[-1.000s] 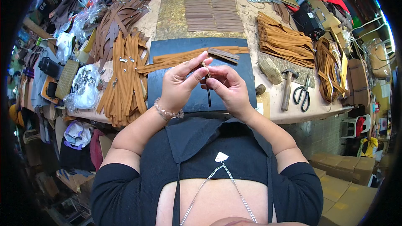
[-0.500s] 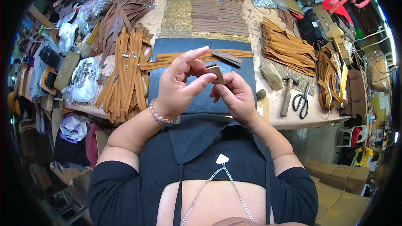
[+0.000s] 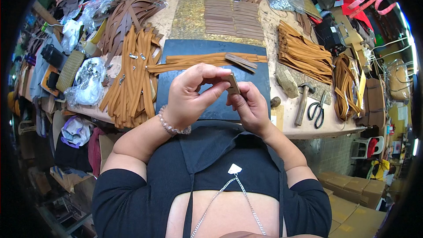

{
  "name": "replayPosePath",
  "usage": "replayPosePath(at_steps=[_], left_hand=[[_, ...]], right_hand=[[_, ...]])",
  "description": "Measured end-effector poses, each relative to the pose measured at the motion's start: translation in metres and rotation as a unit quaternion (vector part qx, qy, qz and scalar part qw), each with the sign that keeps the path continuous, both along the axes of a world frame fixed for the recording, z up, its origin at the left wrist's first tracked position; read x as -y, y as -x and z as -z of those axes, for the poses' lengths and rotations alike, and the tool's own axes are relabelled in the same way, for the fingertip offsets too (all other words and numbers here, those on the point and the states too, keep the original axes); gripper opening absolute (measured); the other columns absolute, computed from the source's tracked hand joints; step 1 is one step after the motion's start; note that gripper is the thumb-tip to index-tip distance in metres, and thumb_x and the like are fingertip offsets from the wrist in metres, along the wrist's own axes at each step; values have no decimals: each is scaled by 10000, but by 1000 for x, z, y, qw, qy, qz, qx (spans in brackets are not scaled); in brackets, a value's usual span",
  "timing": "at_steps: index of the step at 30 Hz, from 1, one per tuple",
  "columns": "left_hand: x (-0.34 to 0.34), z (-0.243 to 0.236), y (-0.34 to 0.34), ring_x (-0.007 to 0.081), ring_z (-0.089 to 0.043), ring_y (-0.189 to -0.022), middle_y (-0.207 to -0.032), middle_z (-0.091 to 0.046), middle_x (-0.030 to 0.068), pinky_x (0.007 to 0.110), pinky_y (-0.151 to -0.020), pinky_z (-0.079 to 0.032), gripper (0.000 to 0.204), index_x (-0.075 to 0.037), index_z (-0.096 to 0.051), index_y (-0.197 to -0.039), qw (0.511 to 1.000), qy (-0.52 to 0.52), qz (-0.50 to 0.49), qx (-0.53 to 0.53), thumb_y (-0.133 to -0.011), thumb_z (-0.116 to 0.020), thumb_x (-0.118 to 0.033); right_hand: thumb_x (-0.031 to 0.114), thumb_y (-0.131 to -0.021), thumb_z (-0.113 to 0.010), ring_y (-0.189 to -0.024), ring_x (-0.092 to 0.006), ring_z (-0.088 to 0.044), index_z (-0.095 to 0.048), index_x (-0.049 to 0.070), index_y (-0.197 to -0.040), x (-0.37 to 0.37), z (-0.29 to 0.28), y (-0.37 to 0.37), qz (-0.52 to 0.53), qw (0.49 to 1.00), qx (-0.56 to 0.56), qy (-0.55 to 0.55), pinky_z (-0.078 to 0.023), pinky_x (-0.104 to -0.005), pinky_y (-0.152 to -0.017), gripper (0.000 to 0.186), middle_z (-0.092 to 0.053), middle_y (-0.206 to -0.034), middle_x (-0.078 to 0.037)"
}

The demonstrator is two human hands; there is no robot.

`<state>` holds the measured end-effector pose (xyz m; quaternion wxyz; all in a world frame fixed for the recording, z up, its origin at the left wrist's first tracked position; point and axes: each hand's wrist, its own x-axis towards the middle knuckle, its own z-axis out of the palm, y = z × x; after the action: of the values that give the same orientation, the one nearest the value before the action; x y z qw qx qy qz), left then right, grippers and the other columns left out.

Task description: The person assembles leather straps by attaching metal hardware to leather strips, applying an adhesive from a small block, and trimming excess leather with scissors.

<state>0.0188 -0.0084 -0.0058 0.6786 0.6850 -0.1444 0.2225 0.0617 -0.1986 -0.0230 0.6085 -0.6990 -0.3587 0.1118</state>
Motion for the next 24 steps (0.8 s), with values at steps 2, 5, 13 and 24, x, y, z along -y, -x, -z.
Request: replayPosePath(at_steps=[2,5,13,24], left_hand=[[0,-2,2,133,-667,-909,-1015,-683,76,261,-793,-545,274,-28,-690,-1108,1000,-9,-6,11,-844,-720,41],[-3,-5,1,158,-676,-898,-1000,-690,91,269,-781,-545,286,-31,-698,-1108,998,-52,-15,40,-833,-726,42],[-2,-1,2,174,-680,-890,-987,-701,100,280,-779,-535,272,-17,-703,-1090,995,-66,-52,53,-824,-739,27],[6,4,4,140,-647,-963,-1003,-658,69,263,-839,-523,258,-16,-666,-1099,996,72,-17,-43,-850,-718,26]], right_hand=[[168,-1032,-523,-734,-76,-528,-554,46,-1109,0,-2,2,7,1000,7,3,-459,-217,-656,148,-585,-897,-36],[177,-1031,-526,-736,-77,-532,-554,45,-1112,-2,-1,3,10,1000,7,2,-464,-221,-659,158,-591,-906,-38],[196,-1019,-549,-756,-92,-557,-561,33,-1167,-1,-9,6,1,1000,4,13,-487,-237,-688,221,-620,-926,-50],[157,-972,-604,-777,-197,-624,-632,34,-1047,-5,-14,8,59,997,-30,44,-492,-320,-745,147,-649,-851,-78]])
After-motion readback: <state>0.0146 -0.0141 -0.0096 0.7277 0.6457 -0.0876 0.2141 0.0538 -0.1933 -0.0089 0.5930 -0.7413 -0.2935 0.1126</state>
